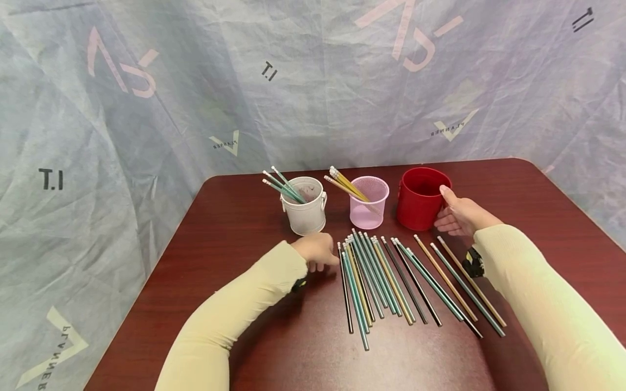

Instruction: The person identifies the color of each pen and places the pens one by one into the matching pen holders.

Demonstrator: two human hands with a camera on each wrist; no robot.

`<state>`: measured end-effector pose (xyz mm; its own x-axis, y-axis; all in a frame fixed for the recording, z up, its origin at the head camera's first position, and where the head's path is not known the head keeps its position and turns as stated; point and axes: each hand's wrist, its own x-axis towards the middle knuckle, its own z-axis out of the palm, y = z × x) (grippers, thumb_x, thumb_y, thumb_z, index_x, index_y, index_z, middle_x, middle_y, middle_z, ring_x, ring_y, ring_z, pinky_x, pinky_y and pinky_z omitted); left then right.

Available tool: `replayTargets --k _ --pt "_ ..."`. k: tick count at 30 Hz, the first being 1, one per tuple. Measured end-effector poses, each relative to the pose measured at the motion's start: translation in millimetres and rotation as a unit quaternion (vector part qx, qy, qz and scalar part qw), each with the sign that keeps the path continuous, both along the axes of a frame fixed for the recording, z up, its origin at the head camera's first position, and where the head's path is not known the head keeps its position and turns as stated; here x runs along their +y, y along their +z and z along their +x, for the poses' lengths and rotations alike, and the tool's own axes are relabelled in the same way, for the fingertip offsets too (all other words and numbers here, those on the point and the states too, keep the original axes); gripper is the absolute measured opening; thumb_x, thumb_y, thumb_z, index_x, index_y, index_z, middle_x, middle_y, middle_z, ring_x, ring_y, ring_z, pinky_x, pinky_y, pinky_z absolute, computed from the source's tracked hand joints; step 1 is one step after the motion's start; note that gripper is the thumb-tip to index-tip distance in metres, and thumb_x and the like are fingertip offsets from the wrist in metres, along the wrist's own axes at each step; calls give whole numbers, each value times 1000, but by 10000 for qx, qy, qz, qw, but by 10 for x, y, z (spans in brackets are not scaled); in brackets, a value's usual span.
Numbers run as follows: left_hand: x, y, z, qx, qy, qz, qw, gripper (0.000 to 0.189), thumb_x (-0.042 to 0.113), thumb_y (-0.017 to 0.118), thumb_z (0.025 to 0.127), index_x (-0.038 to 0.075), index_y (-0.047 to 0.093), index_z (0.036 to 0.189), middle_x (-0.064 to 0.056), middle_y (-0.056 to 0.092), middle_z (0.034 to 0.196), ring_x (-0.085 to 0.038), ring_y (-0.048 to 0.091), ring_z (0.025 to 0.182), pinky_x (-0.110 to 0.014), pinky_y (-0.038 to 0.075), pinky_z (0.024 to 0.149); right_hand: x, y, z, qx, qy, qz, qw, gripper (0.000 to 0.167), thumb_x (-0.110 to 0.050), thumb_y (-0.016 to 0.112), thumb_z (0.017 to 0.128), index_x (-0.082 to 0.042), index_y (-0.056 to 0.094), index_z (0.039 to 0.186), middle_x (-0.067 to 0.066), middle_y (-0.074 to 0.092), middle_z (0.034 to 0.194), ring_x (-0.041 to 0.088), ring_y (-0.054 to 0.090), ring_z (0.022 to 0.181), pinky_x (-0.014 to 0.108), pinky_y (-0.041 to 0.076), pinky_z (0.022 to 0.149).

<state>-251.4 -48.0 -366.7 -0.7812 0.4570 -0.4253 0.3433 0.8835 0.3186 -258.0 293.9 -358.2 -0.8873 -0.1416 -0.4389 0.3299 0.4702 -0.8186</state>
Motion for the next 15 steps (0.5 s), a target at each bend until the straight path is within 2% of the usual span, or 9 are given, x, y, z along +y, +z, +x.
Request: replayTargets --k 4,9,15 --pt "179 -37 69 216 -269 -350 9988 27 22 65 88 7 69 65 -2 60 49 -13 58 40 -23 45 40 -1 8 -11 -75 13 -14 10000 99 -62 3 95 27 22 134 42 33 136 50 40 125 54 32 105" --pt "258 -138 78 292 -222 -444 9983 24 21 68 85 9 59 67 -2 59 48 -12 54 37 -24 45 40 2 2 -14 -64 13 -18 10000 98 -61 3 96 27 22 134 41 33 136 50 41 125 53 32 105" --pt "317 -243 76 471 -182 -507 9974 24 23 71 83 12 55 68 0 57 47 -11 54 37 -26 45 42 12 0 -20 -77 -5 -29 10000 99 -62 3 95 27 21 135 41 33 136 50 40 125 54 32 105"
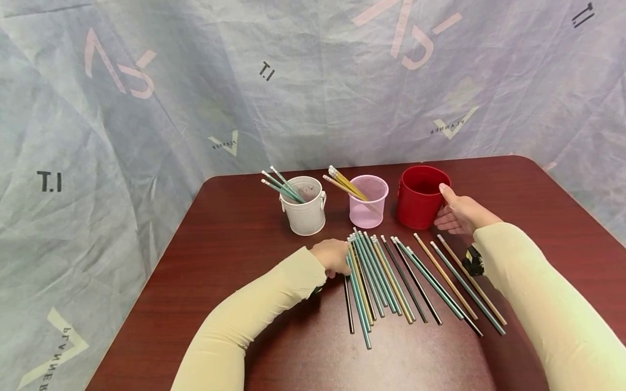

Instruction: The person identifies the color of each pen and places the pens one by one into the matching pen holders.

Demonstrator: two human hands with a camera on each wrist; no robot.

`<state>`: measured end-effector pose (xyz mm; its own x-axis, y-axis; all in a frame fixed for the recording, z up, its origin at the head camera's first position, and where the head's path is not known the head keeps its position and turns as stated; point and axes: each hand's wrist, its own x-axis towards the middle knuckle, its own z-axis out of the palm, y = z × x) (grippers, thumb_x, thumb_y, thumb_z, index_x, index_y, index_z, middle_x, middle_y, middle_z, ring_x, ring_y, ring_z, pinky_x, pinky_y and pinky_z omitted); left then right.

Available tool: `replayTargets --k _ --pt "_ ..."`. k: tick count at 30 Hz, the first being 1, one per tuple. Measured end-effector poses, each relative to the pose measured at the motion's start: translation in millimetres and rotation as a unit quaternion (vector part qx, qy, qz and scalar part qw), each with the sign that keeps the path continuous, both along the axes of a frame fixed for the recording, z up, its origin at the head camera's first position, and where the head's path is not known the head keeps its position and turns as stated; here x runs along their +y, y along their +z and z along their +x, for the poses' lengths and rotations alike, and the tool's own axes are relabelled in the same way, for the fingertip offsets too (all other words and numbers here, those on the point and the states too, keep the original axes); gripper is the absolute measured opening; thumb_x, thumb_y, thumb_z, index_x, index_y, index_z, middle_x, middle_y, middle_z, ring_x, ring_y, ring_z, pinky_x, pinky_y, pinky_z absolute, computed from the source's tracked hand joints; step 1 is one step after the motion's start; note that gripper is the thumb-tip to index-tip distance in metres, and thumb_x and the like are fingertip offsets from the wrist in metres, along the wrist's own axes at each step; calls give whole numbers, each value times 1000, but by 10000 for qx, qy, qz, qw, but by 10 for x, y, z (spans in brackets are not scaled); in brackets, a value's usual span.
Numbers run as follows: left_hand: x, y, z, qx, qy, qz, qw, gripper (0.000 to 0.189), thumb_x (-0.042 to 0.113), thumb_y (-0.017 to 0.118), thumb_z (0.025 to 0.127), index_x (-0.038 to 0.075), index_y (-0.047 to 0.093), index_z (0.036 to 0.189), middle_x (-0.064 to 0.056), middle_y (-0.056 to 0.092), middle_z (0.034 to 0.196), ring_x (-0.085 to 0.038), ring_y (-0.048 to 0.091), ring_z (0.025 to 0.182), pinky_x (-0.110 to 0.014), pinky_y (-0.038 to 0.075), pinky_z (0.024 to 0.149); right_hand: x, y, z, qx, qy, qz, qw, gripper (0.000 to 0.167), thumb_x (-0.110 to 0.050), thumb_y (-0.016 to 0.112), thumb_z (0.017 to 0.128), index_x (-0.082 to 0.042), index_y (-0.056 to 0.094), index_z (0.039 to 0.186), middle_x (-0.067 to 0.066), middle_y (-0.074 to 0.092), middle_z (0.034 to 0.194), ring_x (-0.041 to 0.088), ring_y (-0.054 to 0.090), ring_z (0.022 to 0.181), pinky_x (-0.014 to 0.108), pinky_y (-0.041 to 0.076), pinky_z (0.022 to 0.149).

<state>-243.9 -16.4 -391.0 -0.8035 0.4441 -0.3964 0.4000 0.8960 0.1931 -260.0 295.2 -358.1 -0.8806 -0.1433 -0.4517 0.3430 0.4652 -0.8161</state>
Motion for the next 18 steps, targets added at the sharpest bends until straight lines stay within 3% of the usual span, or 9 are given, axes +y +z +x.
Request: replayTargets --k 3,13,18 --pt "-2 -21 -3 1 36 -25 10000 27 24 69 84 13 57 63 2 57 47 -9 54 37 -25 46 44 -6 -1 -4 -3 10 -18 10000 99 -62 2 95 28 20 135 42 33 136 51 39 125 54 31 105" --pt "-50 0 -27 -667 392 431 9961 31 16 65 88 4 60 60 -3 56 46 -12 53 37 -24 49 43 -7 7 4 21 -39 -26 10000 99 -62 2 95 28 20 134 42 32 136 51 39 125 54 31 105" --pt "-82 -8 -28 -692 408 511 9955 33 16 65 88 5 60 57 -3 57 46 -12 55 38 -23 49 42 -8 1 7 35 -21 -18 10000 99 -61 3 95 28 20 134 42 32 136 51 39 125 54 32 105"
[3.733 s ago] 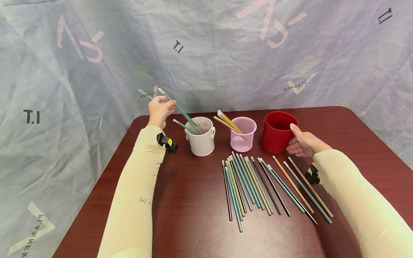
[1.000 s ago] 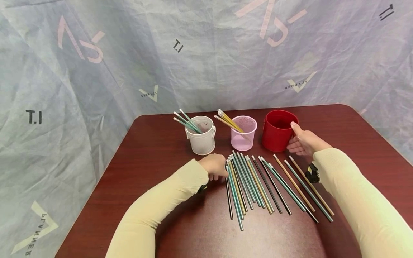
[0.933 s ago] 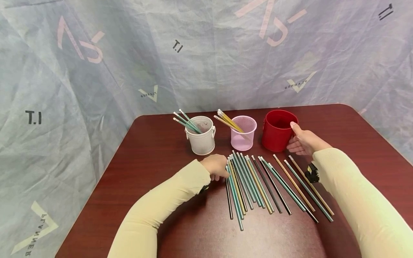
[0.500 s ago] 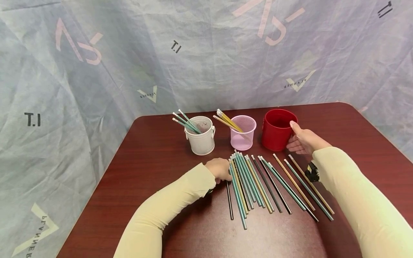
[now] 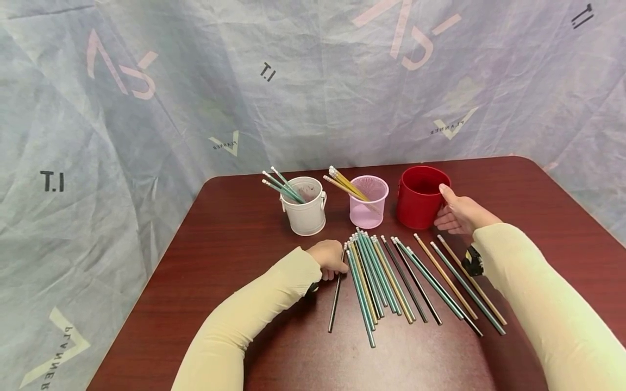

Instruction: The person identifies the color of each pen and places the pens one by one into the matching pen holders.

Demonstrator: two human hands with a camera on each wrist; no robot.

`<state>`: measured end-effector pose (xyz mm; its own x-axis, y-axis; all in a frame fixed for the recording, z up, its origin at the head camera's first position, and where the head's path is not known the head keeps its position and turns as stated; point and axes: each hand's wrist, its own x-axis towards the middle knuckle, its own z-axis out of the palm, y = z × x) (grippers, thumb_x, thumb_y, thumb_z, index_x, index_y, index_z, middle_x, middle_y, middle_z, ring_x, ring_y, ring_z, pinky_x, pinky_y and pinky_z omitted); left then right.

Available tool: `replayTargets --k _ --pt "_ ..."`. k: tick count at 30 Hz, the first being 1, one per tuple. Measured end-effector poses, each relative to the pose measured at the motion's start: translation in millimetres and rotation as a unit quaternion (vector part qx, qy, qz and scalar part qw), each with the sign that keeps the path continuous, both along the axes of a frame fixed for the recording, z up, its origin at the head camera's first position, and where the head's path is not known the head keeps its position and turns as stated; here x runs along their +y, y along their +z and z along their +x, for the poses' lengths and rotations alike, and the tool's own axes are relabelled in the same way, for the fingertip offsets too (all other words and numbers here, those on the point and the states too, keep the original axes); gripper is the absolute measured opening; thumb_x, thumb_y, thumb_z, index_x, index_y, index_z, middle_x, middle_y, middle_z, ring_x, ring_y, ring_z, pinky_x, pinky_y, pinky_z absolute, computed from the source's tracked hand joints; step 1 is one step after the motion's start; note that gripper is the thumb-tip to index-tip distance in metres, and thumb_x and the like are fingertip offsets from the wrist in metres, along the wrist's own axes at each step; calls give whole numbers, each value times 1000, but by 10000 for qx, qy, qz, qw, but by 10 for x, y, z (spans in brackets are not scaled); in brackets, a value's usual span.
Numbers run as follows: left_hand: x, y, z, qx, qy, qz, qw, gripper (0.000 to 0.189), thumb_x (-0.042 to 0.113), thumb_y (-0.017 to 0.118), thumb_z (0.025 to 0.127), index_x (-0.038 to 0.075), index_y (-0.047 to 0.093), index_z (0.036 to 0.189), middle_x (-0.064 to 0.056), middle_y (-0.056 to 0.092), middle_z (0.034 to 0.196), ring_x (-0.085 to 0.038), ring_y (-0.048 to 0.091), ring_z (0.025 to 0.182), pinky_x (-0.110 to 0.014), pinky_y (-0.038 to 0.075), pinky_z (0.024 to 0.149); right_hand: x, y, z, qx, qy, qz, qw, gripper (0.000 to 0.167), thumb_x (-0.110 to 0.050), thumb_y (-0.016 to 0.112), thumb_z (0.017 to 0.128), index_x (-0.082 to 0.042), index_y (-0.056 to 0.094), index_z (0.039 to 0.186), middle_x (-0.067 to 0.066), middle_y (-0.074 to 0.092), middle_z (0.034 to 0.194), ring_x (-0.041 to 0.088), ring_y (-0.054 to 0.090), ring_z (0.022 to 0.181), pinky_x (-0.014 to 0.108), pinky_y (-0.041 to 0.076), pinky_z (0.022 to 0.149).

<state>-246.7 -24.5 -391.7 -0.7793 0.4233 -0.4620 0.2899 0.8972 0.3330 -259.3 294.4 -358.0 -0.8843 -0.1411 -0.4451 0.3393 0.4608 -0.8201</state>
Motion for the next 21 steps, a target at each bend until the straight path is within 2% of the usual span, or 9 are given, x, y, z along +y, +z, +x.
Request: replayTargets --k 3,6,10,12,15,19,21 --pt "-24 34 -15 -23 118 223 9997 33 15 64 87 5 61 56 -3 58 46 -12 56 38 -24 49 42 1 0 2 23 6 39 10000 98 -61 3 96 27 22 134 42 33 136 50 40 125 54 32 104" --pt "-46 127 -36 -41 278 720 9970 32 13 64 87 5 61 55 -3 58 47 -12 56 39 -25 50 42 2 5 7 39 6 22 10000 97 -60 3 96 27 23 134 42 34 136 50 41 124 54 33 104" --pt "-59 309 -71 28 426 1700 9845 26 7 65 86 5 58 61 -2 58 51 -12 58 44 -27 53 47 7 1 3 16 25 -19 10000 98 -61 3 96 27 22 134 43 32 136 50 40 125 54 32 104" --pt "-51 404 -89 213 464 2176 9747 18 4 65 84 3 59 67 -2 59 55 -12 60 48 -27 54 51 12 -1 -2 -11 47 -39 10000 99 -62 3 95 27 20 134 43 31 136 51 39 125 54 31 105" --pt "-31 529 -104 343 696 2914 9535 5 0 65 82 -2 62 78 -7 63 62 -15 63 55 -30 56 58 19 -4 -5 -36 88 -56 9999 100 -62 3 95 28 19 135 44 30 137 51 38 126 54 31 105" --pt "-1 678 -102 513 1207 3797 9157 9 -2 64 84 -9 63 89 -18 69 76 -20 68 64 -30 57 63 14 -2 0 -17 81 -35 10000 97 -60 3 96 27 19 135 44 30 136 51 38 125 54 31 105" --pt "18 756 -104 764 1361 4081 8995 11 -2 65 84 -10 64 91 -21 70 83 -21 68 66 -30 57 65 8 0 2 7 67 -27 10000 97 -60 3 96 27 20 134 43 31 136 51 39 125 55 32 104"
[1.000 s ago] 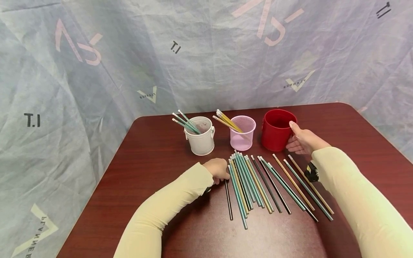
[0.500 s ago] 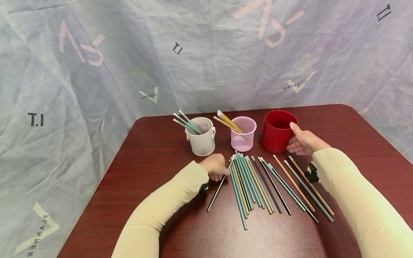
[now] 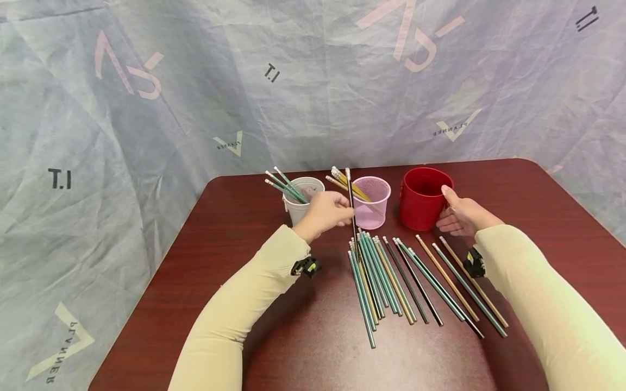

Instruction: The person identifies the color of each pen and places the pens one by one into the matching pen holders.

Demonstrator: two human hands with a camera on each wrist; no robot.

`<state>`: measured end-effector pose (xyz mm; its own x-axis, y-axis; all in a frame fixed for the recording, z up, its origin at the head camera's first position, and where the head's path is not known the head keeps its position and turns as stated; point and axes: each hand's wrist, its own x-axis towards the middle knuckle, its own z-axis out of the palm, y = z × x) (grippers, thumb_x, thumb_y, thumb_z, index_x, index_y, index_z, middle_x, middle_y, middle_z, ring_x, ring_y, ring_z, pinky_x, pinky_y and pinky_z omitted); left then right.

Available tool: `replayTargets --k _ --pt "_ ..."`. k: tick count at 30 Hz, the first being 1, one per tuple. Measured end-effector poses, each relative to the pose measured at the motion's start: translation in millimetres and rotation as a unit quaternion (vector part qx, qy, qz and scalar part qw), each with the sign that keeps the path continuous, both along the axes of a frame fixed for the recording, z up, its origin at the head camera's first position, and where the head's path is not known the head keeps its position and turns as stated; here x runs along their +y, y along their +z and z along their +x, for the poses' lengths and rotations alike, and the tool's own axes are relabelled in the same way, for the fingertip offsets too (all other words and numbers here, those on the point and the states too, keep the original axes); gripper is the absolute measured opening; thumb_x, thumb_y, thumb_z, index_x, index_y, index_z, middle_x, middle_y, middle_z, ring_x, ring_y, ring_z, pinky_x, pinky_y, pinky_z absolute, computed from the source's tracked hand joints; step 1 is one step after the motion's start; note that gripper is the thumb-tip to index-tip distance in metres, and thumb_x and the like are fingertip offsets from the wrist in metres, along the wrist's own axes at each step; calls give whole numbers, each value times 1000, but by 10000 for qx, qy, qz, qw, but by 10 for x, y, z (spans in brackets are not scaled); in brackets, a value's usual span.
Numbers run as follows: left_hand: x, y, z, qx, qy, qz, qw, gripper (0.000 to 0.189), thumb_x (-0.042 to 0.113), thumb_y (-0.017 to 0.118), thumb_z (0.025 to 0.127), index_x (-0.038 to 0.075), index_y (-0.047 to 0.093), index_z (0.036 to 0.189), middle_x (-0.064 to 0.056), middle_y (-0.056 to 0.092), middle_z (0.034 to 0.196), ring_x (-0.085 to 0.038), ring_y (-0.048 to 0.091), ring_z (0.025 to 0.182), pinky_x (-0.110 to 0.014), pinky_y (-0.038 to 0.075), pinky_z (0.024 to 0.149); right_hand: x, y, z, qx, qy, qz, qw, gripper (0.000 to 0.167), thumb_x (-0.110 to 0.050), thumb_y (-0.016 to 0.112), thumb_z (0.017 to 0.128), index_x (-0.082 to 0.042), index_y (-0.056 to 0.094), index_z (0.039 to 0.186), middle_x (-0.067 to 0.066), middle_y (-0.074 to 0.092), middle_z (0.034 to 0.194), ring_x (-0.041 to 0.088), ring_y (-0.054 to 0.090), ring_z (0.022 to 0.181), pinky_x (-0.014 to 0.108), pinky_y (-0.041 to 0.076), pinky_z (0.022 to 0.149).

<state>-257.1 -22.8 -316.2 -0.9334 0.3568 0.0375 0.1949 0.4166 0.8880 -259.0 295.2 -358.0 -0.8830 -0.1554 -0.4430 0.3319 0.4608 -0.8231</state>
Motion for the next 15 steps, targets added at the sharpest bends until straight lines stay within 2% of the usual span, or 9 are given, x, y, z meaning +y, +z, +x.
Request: replayTargets --k 3,5,7,11,15 --pt "31 109 -24 401 335 393 9979 12 -2 67 84 -10 65 93 -22 70 87 -16 66 66 -31 57 67 -16 1 -11 24 6 2 10000 97 -60 4 96 27 21 134 43 32 136 51 40 124 54 32 104" --pt "73 171 -55 607 534 810 9934 13 -3 67 83 -10 65 93 -22 69 87 -12 65 65 -32 57 69 -14 1 -15 28 50 1 10000 97 -60 3 96 28 21 134 43 31 136 51 40 124 54 32 104" --pt "137 221 -94 719 747 1292 9862 14 -2 68 83 -10 65 93 -22 69 88 -9 62 66 -30 56 69 1 2 -16 31 95 18 9999 98 -60 3 96 28 20 133 43 31 136 51 39 124 55 32 104" --pt "305 318 -172 751 1068 2262 9653 13 -3 68 83 -10 64 93 -22 68 89 -7 61 66 -28 56 69 32 9 -12 -10 160 47 9999 98 -59 1 96 29 18 133 43 30 136 52 38 125 55 31 104" --pt "420 457 -214 819 1231 2661 9525 12 -3 69 84 -10 62 92 -22 68 87 -8 61 63 -27 56 68 19 -1 -24 -54 194 56 9998 98 -59 1 96 29 19 134 43 31 136 51 38 125 55 31 104"
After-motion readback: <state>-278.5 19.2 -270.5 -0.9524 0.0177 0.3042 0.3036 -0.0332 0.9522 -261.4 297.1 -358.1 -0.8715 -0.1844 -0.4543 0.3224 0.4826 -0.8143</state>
